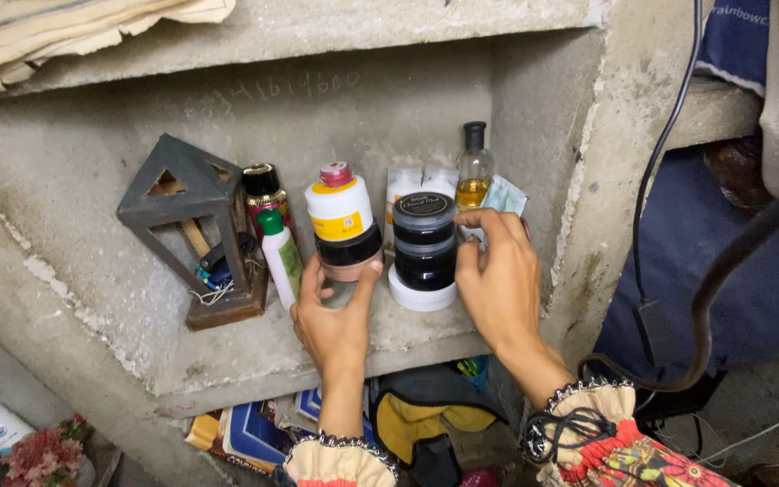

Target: The recorder organizes various jars and bottles of skincare products on a built-in wall shelf.

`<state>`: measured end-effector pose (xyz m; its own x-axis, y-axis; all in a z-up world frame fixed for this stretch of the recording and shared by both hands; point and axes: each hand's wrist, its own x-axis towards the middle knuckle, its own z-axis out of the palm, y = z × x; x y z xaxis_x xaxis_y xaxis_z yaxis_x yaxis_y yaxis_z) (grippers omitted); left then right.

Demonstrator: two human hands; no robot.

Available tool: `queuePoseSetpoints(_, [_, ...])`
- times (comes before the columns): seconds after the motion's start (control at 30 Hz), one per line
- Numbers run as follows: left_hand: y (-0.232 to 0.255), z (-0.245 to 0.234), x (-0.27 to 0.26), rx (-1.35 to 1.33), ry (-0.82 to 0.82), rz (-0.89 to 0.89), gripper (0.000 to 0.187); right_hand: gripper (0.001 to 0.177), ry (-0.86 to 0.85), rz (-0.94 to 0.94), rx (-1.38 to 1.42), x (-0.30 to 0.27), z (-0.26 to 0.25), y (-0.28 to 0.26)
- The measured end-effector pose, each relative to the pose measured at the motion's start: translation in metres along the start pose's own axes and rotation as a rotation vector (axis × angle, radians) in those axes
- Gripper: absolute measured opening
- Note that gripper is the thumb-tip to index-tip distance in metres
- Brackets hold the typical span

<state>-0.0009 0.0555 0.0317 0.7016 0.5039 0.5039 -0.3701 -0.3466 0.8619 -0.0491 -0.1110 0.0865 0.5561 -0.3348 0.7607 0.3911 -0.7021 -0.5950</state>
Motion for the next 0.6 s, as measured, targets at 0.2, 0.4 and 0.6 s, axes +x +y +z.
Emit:
queuePoseSetpoints(0.2, [-0.011, -0.007, -0.017, 0.125, -0.06, -0.072, 0.083, 0.029, 0.016, -0.053, -0.07, -0.006, -0.004, -0.003])
queuePoseSetpoints(0.4, [-0.014, -0.005, -0.022, 0.287, -0.154, -0.048, 0.085, 0.033, 0.02, -0.098, -0.068, -0.008, -0.008, -0.014])
queuePoseSetpoints(0.6, [-0.013, -0.004, -0.021, 0.371, -0.17, -0.035, 0.088, 0.027, -0.134, -0.204, 0.106, -0.016, 0.009, -0.013])
